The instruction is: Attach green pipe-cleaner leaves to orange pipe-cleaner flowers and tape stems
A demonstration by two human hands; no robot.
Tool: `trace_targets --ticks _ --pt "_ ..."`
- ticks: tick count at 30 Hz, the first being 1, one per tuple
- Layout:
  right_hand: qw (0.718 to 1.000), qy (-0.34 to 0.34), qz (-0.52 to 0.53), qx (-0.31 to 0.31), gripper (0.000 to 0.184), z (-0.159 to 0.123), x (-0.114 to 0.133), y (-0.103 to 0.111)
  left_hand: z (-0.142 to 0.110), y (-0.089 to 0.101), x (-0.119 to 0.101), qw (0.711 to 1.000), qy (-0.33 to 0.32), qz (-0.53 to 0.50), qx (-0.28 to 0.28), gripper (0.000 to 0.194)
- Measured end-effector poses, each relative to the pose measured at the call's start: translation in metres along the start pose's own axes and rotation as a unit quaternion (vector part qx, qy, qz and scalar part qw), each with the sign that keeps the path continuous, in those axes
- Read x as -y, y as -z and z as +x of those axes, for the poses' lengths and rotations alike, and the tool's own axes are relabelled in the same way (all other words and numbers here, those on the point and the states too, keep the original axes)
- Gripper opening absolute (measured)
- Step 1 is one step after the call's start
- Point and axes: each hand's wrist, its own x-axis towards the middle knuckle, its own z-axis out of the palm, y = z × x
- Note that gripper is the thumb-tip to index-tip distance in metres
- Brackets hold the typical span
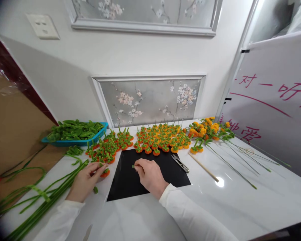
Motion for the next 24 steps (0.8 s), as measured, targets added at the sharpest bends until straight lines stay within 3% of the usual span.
trace_targets --ticks 2,5,8,11,13,17,21,24 --pt "0.999 -0.007 0.032 0.002 0.012 0.001 0.0 0.0 -0.001 -0.007 -0.015 0.994 0.038 -0.1 0.03 0.032" --pt "0.994 -0.03 0.108 -0.003 0.013 0.003 0.0 0.003 -0.001 -0.021 -0.043 0.938 0.141 -0.296 0.114 0.032" --pt "0.982 -0.057 0.177 -0.014 0.014 0.006 -0.002 0.007 0.002 -0.037 -0.065 0.898 0.186 -0.354 0.186 0.031" --pt "0.976 -0.079 0.202 -0.016 0.015 0.008 -0.004 0.009 0.006 -0.049 -0.068 0.88 0.185 -0.38 0.216 0.033" --pt "0.977 -0.081 0.198 -0.015 0.014 0.009 -0.005 0.009 0.008 -0.054 -0.062 0.89 0.166 -0.369 0.212 0.031" --pt "0.984 -0.046 0.171 -0.006 0.013 0.007 -0.002 0.005 0.01 -0.063 -0.046 0.94 0.06 -0.286 0.175 0.025" --pt "0.989 -0.022 0.146 -0.008 0.049 0.004 0.004 -0.001 0.005 -0.07 -0.045 0.955 -0.007 -0.246 0.166 0.025" --pt "0.993 0.009 0.108 -0.039 0.025 0.003 0.007 0.002 -0.002 -0.073 -0.05 0.958 -0.023 -0.243 0.153 0.03"
